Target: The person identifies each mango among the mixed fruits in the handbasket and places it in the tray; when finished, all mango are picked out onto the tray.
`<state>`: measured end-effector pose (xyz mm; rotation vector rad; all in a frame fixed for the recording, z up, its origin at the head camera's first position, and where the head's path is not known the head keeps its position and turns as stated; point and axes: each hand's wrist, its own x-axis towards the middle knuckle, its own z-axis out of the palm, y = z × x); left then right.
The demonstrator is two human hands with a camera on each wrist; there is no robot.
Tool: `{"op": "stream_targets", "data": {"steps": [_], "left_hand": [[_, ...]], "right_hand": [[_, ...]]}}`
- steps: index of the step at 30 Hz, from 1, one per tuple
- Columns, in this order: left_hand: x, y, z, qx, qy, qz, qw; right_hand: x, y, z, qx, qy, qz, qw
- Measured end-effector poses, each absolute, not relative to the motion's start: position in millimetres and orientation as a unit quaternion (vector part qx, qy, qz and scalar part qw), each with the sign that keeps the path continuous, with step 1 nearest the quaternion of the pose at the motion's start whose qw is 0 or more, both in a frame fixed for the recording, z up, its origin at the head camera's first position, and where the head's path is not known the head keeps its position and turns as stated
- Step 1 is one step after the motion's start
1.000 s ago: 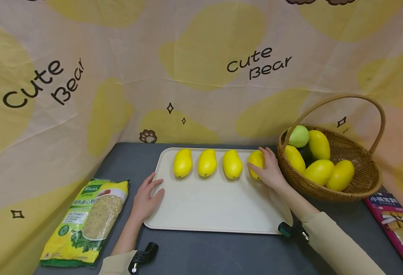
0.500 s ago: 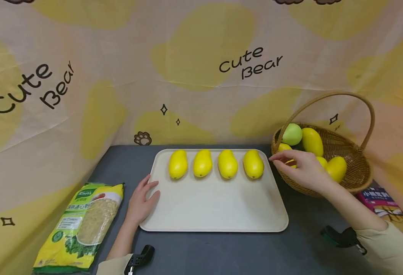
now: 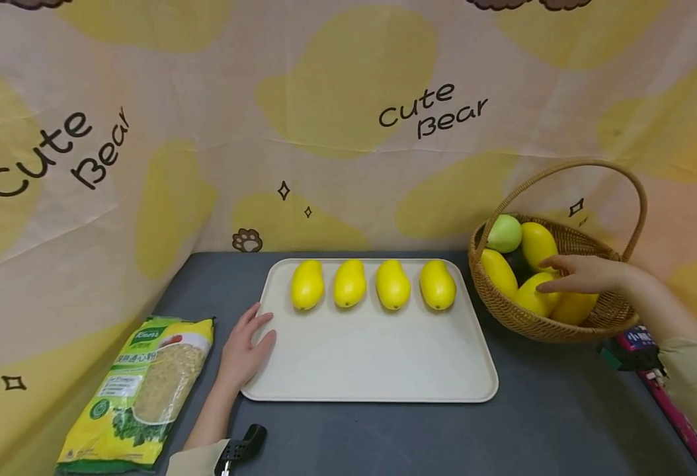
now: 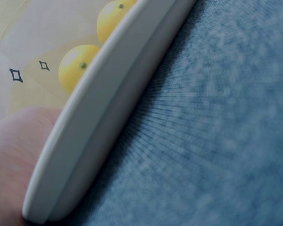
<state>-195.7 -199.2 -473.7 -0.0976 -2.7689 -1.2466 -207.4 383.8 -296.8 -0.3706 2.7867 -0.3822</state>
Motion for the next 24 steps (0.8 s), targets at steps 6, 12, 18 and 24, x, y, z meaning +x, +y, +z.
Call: {"op": "stream_targets", "data": {"steps": [6,12,18,24], "left_hand": [[-195.9,-198.0,-473.5,-0.027,-0.912,-0.406,0.044],[-195.1,-197.6,-472.0,-0.021,-0.912,-0.407,0.044],[-194.0,-198.4,-472.0,-0.019,-0.911,-0.410,0.043],[-194.9,-199.6,-469.6,-0.029,-0.915,-0.401,0.038]], "right_hand": [[-210.4,392.0,-308.4,-0.127,0.970,-0.120,0.171],[-208.8,387.3,-313.6,-0.131,0.976,-0.137,0.105],[-206.3,382.2,-314.9,-0.118,0.979,-0.153,0.058],[-192.9,373.0,-301.4,-0.084,0.972,-0.219,0.008]]}}
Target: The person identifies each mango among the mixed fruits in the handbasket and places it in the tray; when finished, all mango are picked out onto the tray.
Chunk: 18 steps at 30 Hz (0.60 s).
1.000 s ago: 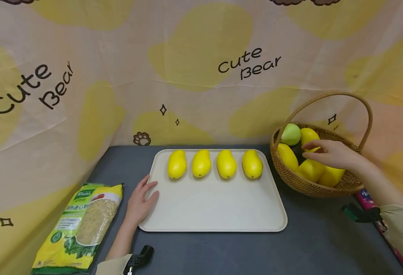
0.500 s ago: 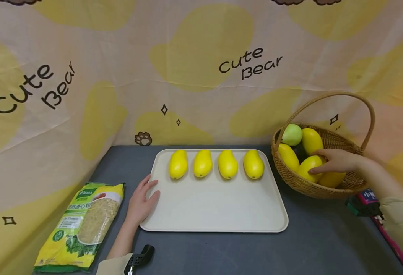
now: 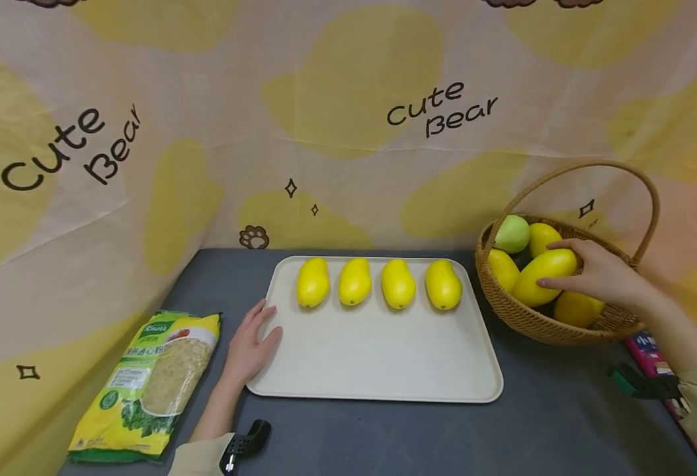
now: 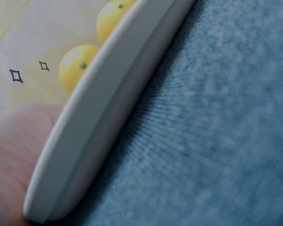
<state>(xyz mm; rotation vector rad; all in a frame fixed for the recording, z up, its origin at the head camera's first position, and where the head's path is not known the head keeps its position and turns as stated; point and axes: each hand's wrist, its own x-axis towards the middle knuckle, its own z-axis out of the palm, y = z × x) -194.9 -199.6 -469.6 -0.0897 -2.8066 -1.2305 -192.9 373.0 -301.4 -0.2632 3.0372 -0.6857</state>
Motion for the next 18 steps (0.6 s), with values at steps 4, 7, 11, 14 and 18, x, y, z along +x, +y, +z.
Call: {"op": "stream_targets", "data": {"steps": [4,7,11,14,18], "left_hand": [[-194.5,-199.3,-468.4,-0.037,-0.917,-0.396,0.025],[-193.1,-199.3,-466.9,-0.046,-0.918,-0.393,0.012],[-188.9,-199.1,-463.7,-0.056,-0.921,-0.386,-0.002],[-185.5,-198.6,-461.9,-0.059,-0.923,-0.379,-0.014],[-180.7,-199.2,-461.5,-0.064,-0.927,-0.368,-0.031]], "right_hand": [[-179.6,362.5,-290.2,-0.046,0.957,-0.286,-0.036],[-168.3,350.2,-284.5,-0.016,0.943,-0.325,-0.069],[-157.1,329.0,-279.9,-0.010,0.921,-0.374,-0.114],[-151.7,313.1,-280.0,-0.022,0.902,-0.411,-0.132],[-148.9,291.7,-285.3,-0.037,0.887,-0.444,-0.126]]}}
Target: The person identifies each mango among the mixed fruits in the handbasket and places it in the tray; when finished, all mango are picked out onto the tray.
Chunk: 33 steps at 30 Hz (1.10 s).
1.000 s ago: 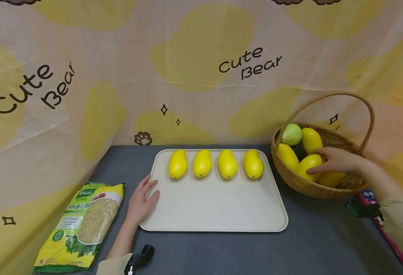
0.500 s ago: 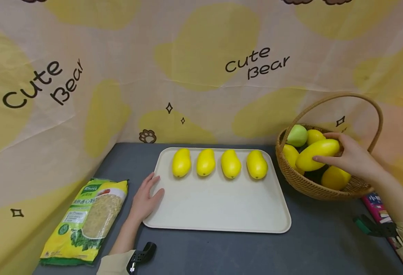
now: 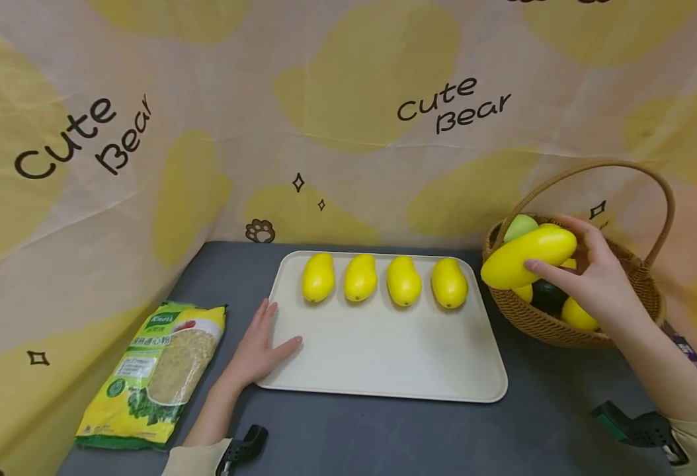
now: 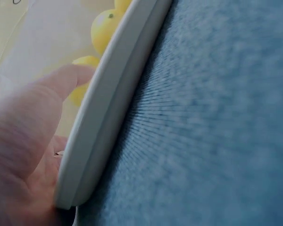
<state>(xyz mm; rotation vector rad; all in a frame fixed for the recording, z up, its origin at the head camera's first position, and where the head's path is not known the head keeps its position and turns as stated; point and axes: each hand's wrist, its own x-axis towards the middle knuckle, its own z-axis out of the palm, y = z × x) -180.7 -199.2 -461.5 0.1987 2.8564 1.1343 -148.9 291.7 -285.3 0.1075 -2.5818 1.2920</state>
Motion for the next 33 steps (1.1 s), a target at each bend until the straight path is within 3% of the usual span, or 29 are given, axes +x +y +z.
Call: {"op": "stream_targets", "data": {"steps": [11,18,25,33], "left_hand": [[-174.5,-201.0,-464.5,0.095,0.934,0.344,0.032],[-175.5,-202.0,-468.3,0.096,0.933,0.345,0.026],[-175.3,-201.9,-469.2,0.093,0.923,0.372,0.011],[-174.2,-210.1,-467.8,0.069,0.909,0.408,-0.046]], "right_hand": [[-165.8,208.7,-328.0,0.063,-0.817,0.573,-0.029],[-179.3,147.9,-367.0,0.054,-0.796,0.594,-0.099],[-187.5,98.8,-397.6,0.041,-0.787,0.602,-0.129],[-195.4,58.5,-418.1,0.070,-0.805,0.576,-0.123]]}}
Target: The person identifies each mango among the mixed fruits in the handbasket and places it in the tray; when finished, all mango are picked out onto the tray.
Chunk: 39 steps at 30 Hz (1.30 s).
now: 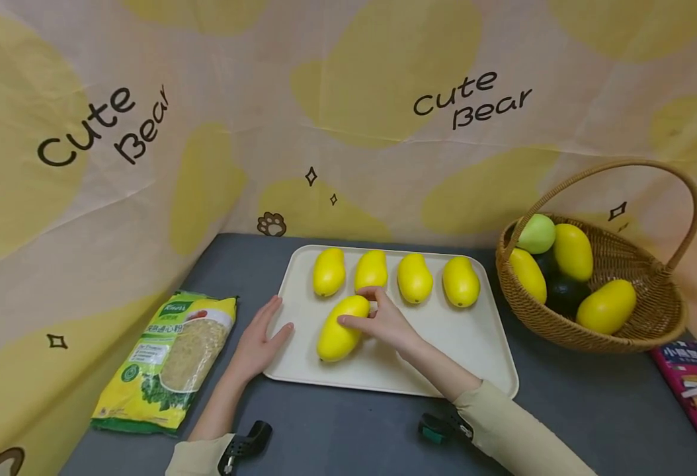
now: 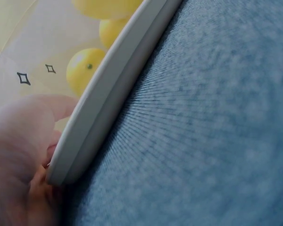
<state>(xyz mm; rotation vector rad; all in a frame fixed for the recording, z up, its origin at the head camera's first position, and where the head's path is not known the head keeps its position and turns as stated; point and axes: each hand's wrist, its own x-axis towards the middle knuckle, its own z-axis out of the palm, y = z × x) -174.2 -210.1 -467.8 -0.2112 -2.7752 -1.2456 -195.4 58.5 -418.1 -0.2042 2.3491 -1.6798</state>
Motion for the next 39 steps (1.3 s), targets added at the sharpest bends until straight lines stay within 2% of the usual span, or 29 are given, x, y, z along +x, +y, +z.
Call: {"op": "stream_targets", "data": {"steps": [7,22,39], "left_hand": [[-173.8,-211.3,-467.9,-0.071,-0.909,-0.408,0.044],[-170.4,-212.9,-468.8,-0.079,-0.907,-0.411,0.048],[-172.0,-210.2,-468.9,-0.082,-0.910,-0.405,0.039]], "right_hand": [[-202.1,37.0,-425.7,-0.115,0.845,-0.512,0.102],[-201.6,9.9,-429.9,-0.139,0.862,-0.478,0.093],[-195.7,6.3,-438.5,-0.181,0.882,-0.426,0.089]]}}
